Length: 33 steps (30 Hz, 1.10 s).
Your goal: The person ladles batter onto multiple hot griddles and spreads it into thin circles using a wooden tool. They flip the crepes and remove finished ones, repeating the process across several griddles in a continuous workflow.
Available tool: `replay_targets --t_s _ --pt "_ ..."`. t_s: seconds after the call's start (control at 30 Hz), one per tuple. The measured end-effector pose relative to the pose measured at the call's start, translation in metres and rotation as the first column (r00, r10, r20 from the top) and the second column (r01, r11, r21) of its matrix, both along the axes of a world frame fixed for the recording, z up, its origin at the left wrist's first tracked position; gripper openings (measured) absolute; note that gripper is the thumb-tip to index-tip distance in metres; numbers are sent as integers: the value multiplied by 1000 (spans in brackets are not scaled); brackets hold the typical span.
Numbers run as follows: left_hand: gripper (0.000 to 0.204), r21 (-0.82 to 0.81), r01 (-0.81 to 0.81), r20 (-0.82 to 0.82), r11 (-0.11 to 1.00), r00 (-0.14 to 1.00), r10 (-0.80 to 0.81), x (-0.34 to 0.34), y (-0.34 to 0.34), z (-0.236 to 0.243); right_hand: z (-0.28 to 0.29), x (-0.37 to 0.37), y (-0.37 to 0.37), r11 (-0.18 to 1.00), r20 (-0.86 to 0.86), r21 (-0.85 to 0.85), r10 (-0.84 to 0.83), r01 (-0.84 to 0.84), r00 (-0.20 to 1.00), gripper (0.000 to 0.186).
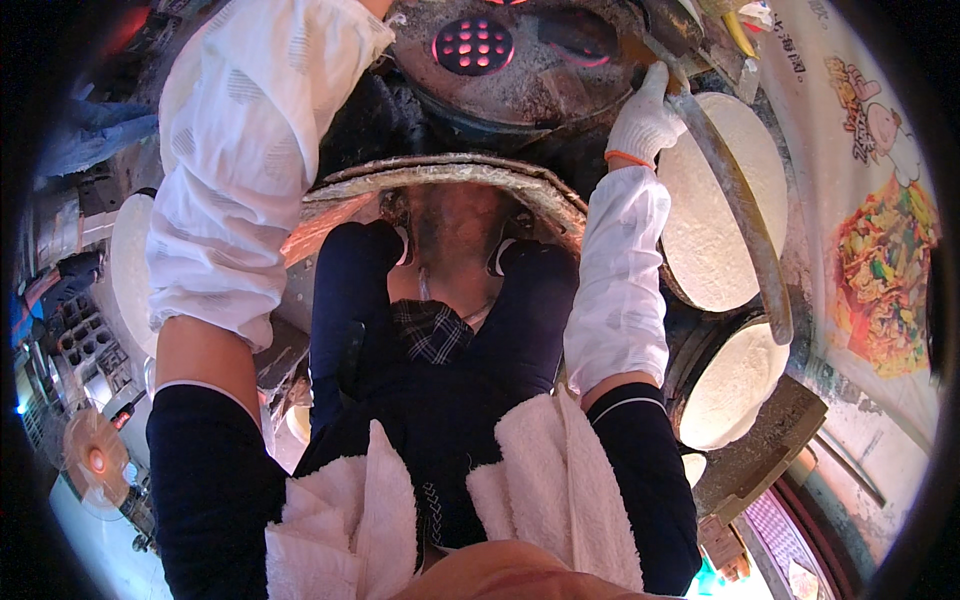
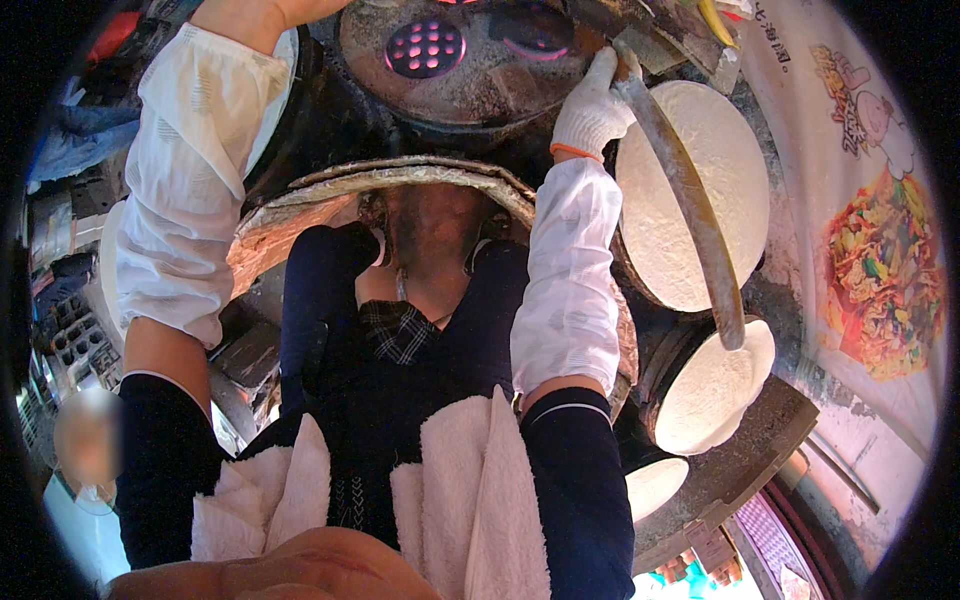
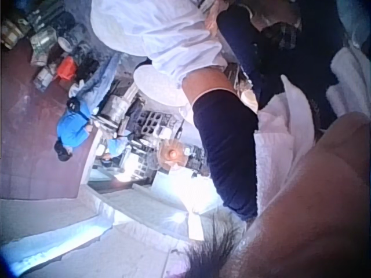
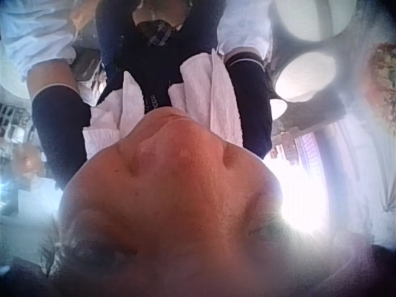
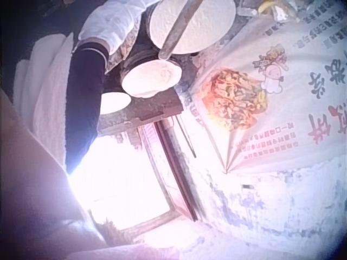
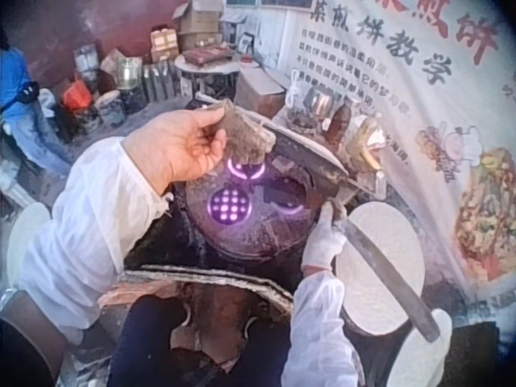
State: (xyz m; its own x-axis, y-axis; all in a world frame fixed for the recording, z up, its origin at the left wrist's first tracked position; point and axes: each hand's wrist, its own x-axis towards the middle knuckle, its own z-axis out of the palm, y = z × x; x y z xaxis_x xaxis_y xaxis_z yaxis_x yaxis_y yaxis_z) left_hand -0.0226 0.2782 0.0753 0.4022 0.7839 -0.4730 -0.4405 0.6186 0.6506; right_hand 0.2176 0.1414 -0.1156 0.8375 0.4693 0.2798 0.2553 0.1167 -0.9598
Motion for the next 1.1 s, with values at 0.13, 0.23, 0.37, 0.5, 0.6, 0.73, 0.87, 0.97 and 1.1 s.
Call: replay_targets --t_s 0.13,0.23,0.37,0.5,0.6,0.73,0.87,0.97,1.1 --pt "12 -34 -23 -56 999 998 21 3 3 7 9 -14 -2 995 115 -99 8 4 993 33" --pt "13 -9 -18 -45 1000 999 17 6 3 9 27 -29 -6 996 -5 -86 -9 9 1000 34" --pt "12 24 26 5 999 1000 -26 1 10 4 37 -34 -18 1000 -90 19 4 -3 996 36" --pt "11 10 89 227 996 970 -88 -24 -9 -43 53 -57 -63 961 -230 -171 -252 216 940 38" --pt "17 -84 211 241 974 952 -186 -41 -50 -116 44 -52 -128 998 -247 -62 -12 -4 969 34" --pt "16 -271 45 71 962 997 -26 -50 -109 -177 46 -68 -199 996 -390 -92 -37 1 920 37" --pt "17 -288 -83 10 954 996 89 -54 -113 -204 49 -78 -250 988 -320 -135 27 -74 947 34" --pt "18 -252 -121 -2 960 992 124 -51 -115 -220 53 -80 -264 990 -284 -111 49 -84 958 32" --pt "23 -312 -189 -76 931 982 174 -51 -141 -224 38 -74 -276 990 -284 -135 -7 -33 959 32"
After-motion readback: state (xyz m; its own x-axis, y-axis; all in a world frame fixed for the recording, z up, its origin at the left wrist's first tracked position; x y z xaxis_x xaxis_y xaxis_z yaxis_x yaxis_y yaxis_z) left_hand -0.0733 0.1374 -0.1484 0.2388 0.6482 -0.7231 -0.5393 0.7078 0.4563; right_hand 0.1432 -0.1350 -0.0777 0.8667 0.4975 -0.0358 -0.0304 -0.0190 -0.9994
